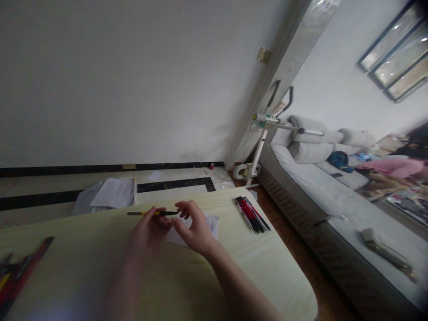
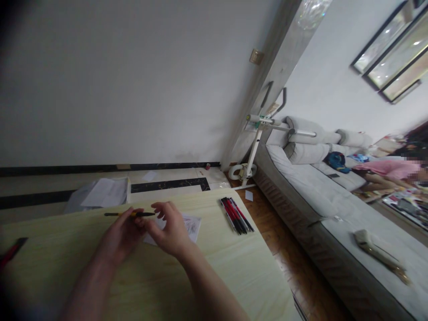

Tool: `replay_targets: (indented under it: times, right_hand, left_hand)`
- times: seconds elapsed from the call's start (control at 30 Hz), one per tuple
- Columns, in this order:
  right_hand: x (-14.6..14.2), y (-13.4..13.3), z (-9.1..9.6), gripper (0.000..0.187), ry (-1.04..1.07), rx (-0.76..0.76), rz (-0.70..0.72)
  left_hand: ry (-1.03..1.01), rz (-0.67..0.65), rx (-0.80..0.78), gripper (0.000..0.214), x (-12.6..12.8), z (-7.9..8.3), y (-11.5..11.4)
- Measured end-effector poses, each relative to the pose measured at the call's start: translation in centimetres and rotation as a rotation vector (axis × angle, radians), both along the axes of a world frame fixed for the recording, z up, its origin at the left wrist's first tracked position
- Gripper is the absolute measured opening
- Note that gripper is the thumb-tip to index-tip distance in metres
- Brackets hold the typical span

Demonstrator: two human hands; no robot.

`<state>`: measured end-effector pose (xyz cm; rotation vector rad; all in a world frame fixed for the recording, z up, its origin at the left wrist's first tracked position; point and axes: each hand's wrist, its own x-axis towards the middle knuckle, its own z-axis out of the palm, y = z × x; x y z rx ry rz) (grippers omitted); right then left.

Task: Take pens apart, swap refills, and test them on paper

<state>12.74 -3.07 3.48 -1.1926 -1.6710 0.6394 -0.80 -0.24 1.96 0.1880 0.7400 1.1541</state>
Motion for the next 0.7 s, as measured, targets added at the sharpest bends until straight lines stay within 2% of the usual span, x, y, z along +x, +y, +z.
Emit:
replay_targets:
  times: [0.13, 0.23, 0.27, 0.33, 0.43, 0.47, 0.57, 0.7]
  right_hand:
    - [0.7, -0.7, -0.1, 0.025, 0.008, 0.005, -0.057]
    - [4.2, -2.1, -0.2, 0.029, -0.149, 0.010, -0.067]
    - [6.1, -2.6, -0.3, 0.029, -0.205, 0.009, -0.131]
    - [10.6, -3.4, -0.8, 0.029, -0.304, 0.008, -0.383]
    - [17.0, -4.0, -1.6, 0.046, -0.505, -0.104, -0.722]
    - [18.5, -4.1, -1.9, 0.054, -0.592, -0.157, -0.778]
    - [20.6, -4.4, -2.6, 0.066, -0.798, -0.321, -0.795]
    - [20.4, -4.4, -3.0, 0.073, -0.945, -0.422, -0.780]
  left_hand:
    - [-0.004, 0.009, -0.002, 0.021, 0.1, 0.0, -0.1]
    - [-0.008, 0.018, 0.000, 0.021, 0.0, -0.3, 0.0]
    - [-0.016, 0.022, 0.000, 0.021, 0.0, -0.4, 0.0]
    - [-0.039, 0.015, 0.002, 0.021, 0.0, -0.6, 0.1]
    - [-0.051, -0.001, 0.004, 0.020, 0.0, -0.7, 0.1]
    - [-0.045, 0.003, 0.001, 0.020, 0.1, -0.6, 0.1]
    - [-0.027, 0.023, -0.015, 0.019, 0.2, -0.3, 0.0]
    - [-0.011, 0.033, -0.029, 0.020, 0.3, 0.2, -0.1]
